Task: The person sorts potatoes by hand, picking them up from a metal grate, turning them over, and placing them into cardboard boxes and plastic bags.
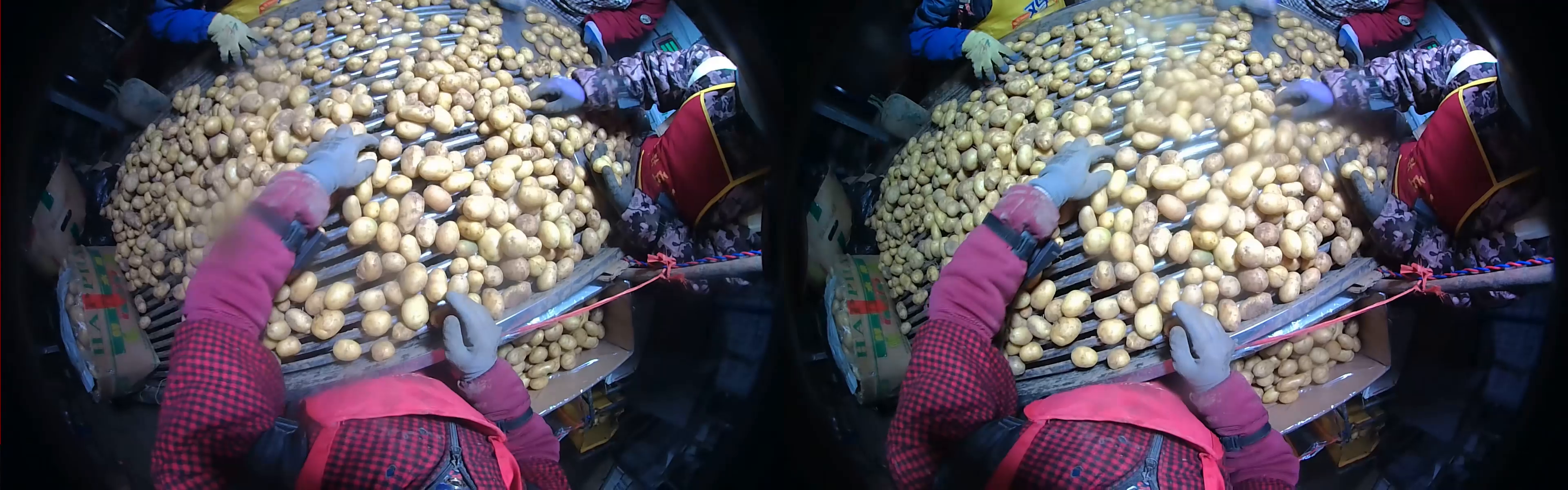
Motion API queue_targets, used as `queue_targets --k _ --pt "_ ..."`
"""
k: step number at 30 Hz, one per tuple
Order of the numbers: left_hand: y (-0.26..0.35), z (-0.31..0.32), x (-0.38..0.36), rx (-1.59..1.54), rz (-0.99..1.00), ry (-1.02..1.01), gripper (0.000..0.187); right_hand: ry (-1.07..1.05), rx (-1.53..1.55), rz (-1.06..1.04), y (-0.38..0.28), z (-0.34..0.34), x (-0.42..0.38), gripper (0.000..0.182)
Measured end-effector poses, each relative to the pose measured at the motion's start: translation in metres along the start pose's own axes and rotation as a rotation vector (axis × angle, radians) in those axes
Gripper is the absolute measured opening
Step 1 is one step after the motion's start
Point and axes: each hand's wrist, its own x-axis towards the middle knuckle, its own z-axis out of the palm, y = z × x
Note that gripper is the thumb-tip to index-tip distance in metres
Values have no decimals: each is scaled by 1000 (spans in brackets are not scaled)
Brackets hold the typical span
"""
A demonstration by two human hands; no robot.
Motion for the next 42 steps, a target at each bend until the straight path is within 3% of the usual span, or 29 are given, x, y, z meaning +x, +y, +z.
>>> queue_targets --k 8,13,15,17,18,20,21,22,25,26,27,30,32,33,34,35,36,39,42 --pt "7 -17 0 -72 -163 -171 47 43 -3 -16 4 2 -2 33" --pt "21 5 12 -85 -190 14 49 50 -44 3 -3 3 2 31" --pt "19 4 8 -82 -197 1 52 81 -70 -24 -7 2 3 28" --pt "22 0 -10 -120 -165 11 54 3 231 232 -9 -2 -4 42" --pt "26 0 -22 -170 -160 68 52 -7 235 217 -11 -3 4 42" --pt "50 -4 -52 -271 -48 253 42 118 1013 608 -19 -7 22 65" --pt "58 0 -63 -340 164 351 39 38 1122 619 -30 -7 35 79" --pt "77 -7 -80 -447 274 321 38 24 1125 624 -30 -1 44 79" --pt "120 -16 -119 -737 477 -7 58 -252 1645 585 -23 23 72 68" --pt "124 -16 -129 -617 480 28 66 -268 1646 587 -24 26 73 68" --pt "114 -22 -124 -525 438 85 70 -238 1391 513 -26 30 79 69" --pt "36 -46 -95 -472 245 309 74 -279 1187 608 -19 20 78 67" --pt "-31 -69 -89 -77 -122 590 80 -300 1599 816 -6 18 77 66" --pt "-74 -76 -84 154 -352 561 84 -266 1523 855 -13 16 79 64" --pt "-101 -93 -87 145 -506 439 92 -265 1533 860 -15 15 82 64" --pt "-153 -83 -88 61 -566 329 102 -277 1527 873 -16 15 83 64" --pt "-162 -85 -81 68 -568 319 102 -289 1519 892 -14 17 84 64" --pt "-157 -102 -62 -10 -643 -2 118 -398 1497 720 -16 21 92 62" --pt "-177 -59 -40 91 -487 180 116 -441 1678 789 -13 22 95 61"
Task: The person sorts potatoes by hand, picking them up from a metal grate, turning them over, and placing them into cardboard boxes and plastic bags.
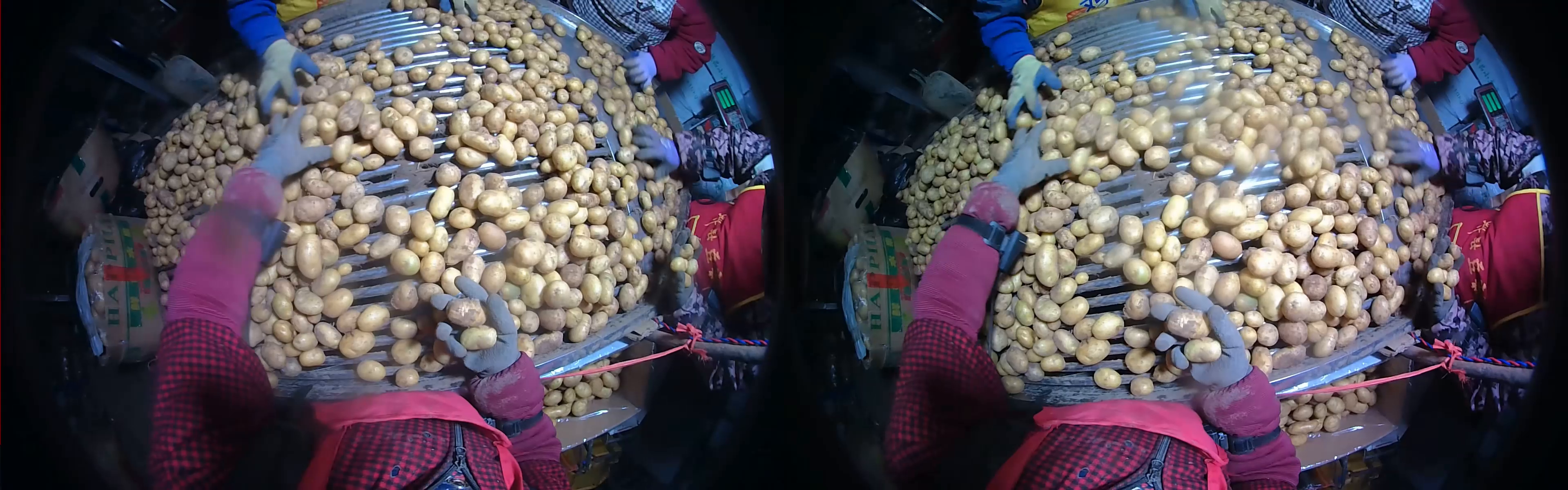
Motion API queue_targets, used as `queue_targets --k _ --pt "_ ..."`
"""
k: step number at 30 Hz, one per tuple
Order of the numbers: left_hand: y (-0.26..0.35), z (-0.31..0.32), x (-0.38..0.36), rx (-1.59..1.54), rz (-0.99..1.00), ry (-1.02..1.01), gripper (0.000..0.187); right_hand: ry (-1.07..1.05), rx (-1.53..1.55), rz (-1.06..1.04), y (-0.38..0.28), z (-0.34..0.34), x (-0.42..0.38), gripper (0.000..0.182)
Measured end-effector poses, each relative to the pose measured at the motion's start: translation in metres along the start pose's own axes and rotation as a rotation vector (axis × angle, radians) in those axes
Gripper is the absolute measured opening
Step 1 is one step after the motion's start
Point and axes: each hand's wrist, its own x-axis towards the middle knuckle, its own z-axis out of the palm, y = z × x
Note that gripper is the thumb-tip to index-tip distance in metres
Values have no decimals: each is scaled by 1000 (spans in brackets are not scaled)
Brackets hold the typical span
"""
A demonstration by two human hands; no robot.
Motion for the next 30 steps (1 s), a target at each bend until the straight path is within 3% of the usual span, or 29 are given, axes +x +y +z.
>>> queue_targets --k 3,4,6,8,10,12,16,18,19,20,21,23,24,26,28,30 --pt "70 2 -10 -155 24 2 108 -15 -143 -2 0 -6 -2 61" --pt "96 -10 -16 -122 39 -94 106 -5 -134 -9 1 -4 -2 61" --pt "133 4 -32 -49 70 -13 102 -9 -131 -19 3 2 0 61" --pt "169 21 -54 -8 206 -13 96 72 -329 -45 2 7 -2 63" --pt "200 30 -84 247 278 -5 81 60 -276 -30 -1 3 -5 65" --pt "198 51 -99 -52 370 -36 79 45 -217 -5 0 1 -7 66" --pt "206 47 -174 69 534 48 79 177 -457 -59 1 3 -5 69" --pt "203 32 -207 -3 691 -60 78 23 -79 -107 -1 -3 -5 54" --pt "197 27 -221 -5 683 -60 78 91 -353 -168 0 -2 -4 61" --pt "186 20 -233 -30 766 -85 78 88 -354 -163 1 -7 -4 61" --pt "173 16 -238 -53 851 -113 79 85 -623 -231 3 -17 -3 65" --pt "144 11 -244 -229 814 -136 82 112 13 -53 0 -11 -2 70" --pt "127 8 -247 -406 780 -153 85 130 67 -60 2 -12 -1 70" --pt "101 -41 -247 -125 489 -59 93 187 26 -65 2 -7 0 70" --pt "46 -29 -251 -4 223 203 101 154 0 -57 4 -19 0 70" --pt "4 -13 -247 100 146 115 103 126 -23 -56 5 -21 0 70"
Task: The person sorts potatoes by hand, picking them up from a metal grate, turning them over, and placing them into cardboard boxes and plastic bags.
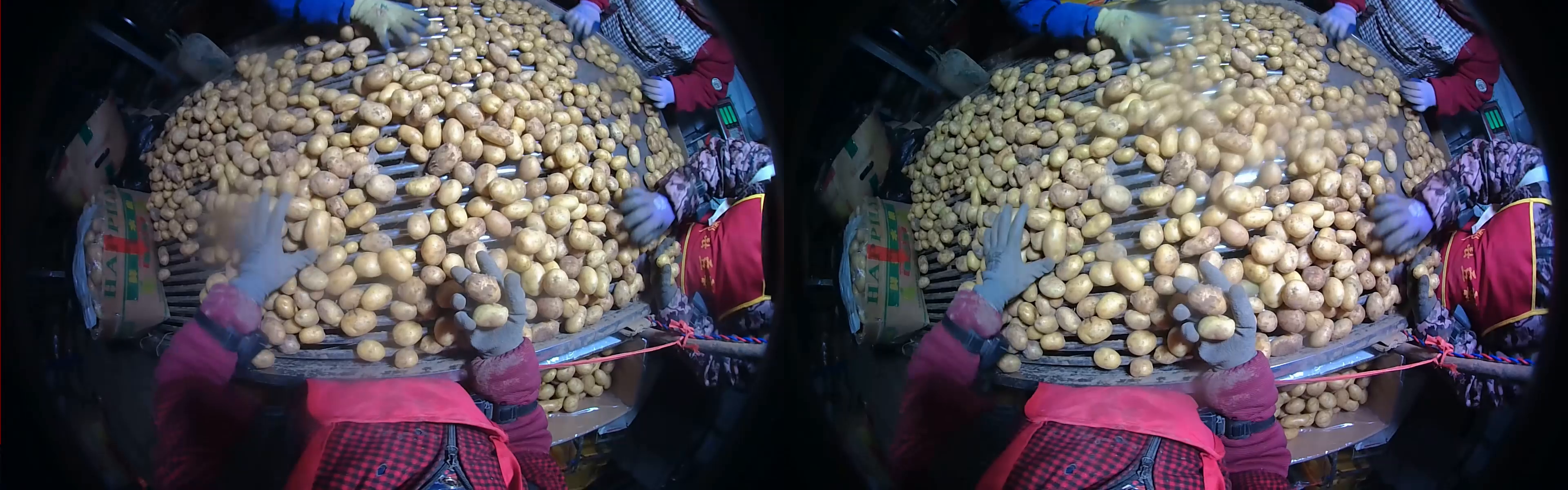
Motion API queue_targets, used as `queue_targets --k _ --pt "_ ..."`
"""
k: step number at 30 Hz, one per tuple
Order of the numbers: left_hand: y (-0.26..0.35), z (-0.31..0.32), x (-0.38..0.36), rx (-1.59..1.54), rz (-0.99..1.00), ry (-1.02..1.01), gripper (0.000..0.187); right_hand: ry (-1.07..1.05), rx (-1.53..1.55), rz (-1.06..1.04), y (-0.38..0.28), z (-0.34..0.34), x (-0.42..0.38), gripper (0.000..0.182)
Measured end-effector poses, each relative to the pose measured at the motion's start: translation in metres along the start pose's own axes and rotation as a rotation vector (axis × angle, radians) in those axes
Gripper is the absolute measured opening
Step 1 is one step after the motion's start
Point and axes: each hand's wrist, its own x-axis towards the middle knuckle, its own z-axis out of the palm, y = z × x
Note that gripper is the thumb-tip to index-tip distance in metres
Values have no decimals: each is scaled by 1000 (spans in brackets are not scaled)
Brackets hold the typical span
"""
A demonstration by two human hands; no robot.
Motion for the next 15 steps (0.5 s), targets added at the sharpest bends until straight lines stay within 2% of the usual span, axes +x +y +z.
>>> queue_targets --k 1,3,4,5,6,9,12,14,15 --pt "-9 6 1 101 -65 -98 105 -36 -226 -63 0 4 -2 65" --pt "-11 7 28 129 -139 -131 106 -61 -450 -126 -4 11 -3 59" --pt "-12 10 43 160 -217 -159 107 -110 -182 -67 -5 15 -3 57" --pt "-9 14 57 49 -218 -135 102 -159 88 -9 -6 18 -3 54" --pt "-5 16 75 49 -217 -136 102 -158 88 -9 -6 21 -4 54" --pt "10 19 135 -102 -205 -49 95 -25 -196 -82 -3 21 -7 52" --pt "22 30 186 -101 -234 -134 90 -28 -202 -90 -5 21 -6 53" --pt "44 37 198 -143 -245 -94 86 -4 -164 -44 -7 25 -6 53" --pt "56 50 199 -26 -210 -47 81 14 -109 -10 -9 29 -6 53"
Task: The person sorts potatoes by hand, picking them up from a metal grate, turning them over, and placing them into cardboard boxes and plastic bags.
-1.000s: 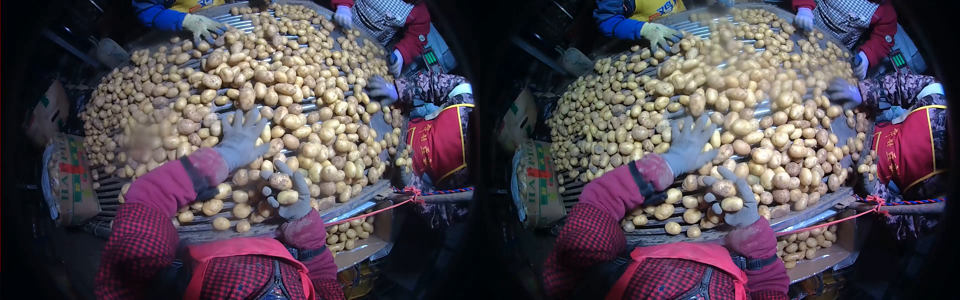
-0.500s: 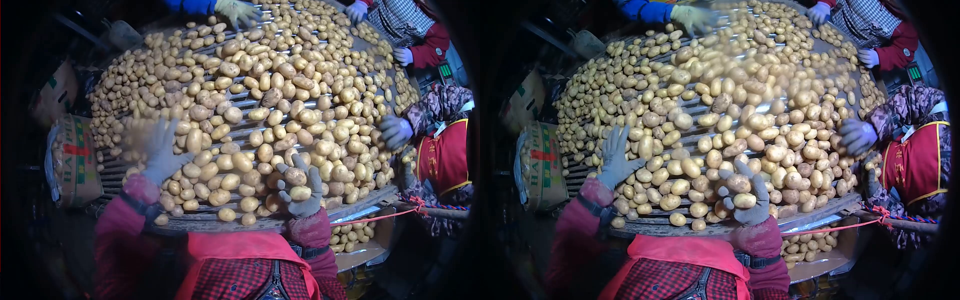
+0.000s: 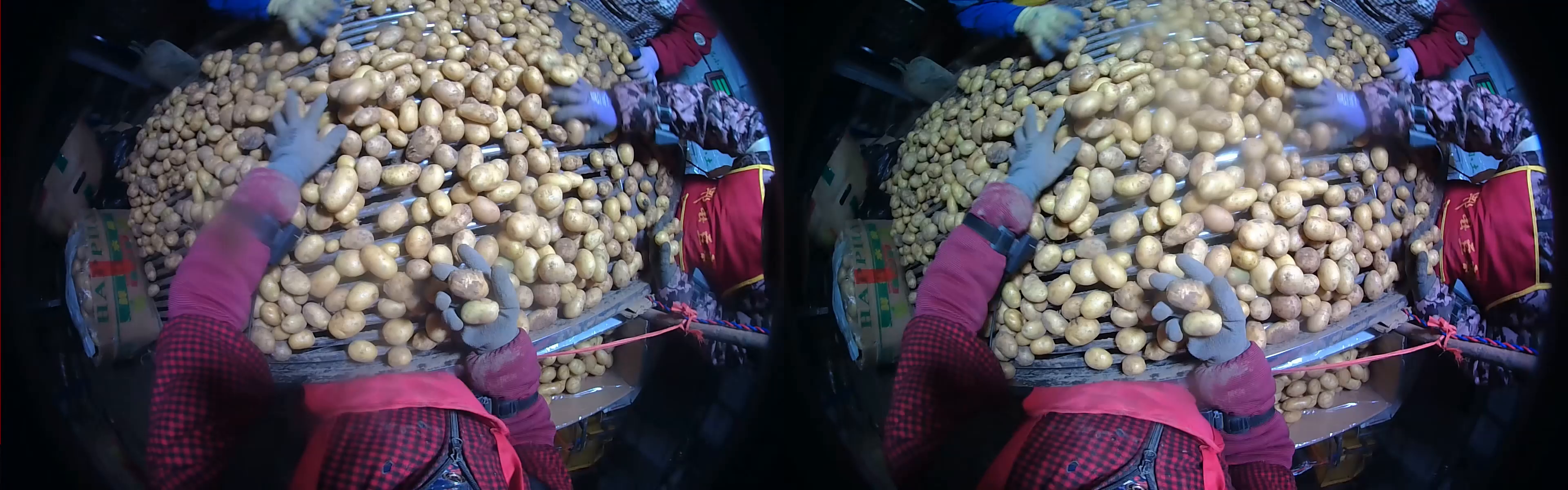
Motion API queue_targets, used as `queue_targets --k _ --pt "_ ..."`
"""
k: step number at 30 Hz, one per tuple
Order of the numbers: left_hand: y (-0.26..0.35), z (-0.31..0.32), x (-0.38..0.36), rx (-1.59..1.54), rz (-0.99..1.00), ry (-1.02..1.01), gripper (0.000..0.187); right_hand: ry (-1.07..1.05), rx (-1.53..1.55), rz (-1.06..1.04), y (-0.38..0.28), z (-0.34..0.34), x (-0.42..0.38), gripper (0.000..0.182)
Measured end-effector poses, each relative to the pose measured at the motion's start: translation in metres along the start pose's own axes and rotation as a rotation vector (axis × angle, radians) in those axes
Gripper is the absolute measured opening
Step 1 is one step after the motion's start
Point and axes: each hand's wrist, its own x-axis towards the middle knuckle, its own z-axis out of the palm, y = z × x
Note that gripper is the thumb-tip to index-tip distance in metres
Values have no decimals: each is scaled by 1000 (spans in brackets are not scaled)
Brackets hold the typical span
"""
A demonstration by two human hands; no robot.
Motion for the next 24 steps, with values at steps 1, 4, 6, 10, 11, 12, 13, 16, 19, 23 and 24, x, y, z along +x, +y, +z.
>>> queue_targets --k 1,4,6,10,11,12,13,16,19,23,24 --pt "18 5 -5 77 -17 -25 78 5 -1 -8 -1 0 2 53" --pt "36 10 -40 -218 162 -161 75 -48 92 18 1 0 0 55" --pt "53 4 -76 -223 288 -197 75 21 -188 -79 7 -2 3 61" --pt "85 -5 -155 -87 513 9 78 -10 79 2 5 0 4 74" --pt "89 -15 -166 -102 596 0 79 -22 74 11 6 0 4 74" --pt "91 -28 -179 -116 684 -95 78 -23 93 4 6 -5 4 74" --pt "89 -30 -193 -114 670 -85 78 -22 111 0 7 -12 4 74" --pt "78 -30 -226 -241 875 -332 67 -100 189 1 9 -20 6 73" --pt "57 -33 -232 -409 1027 -158 50 32 160 -8 8 -18 3 72" --pt "22 -81 -176 -418 637 -236 41 -54 212 40 6 -25 5 71" --pt "0 -81 -159 -510 442 -202 42 -42 226 54 5 -23 4 71"
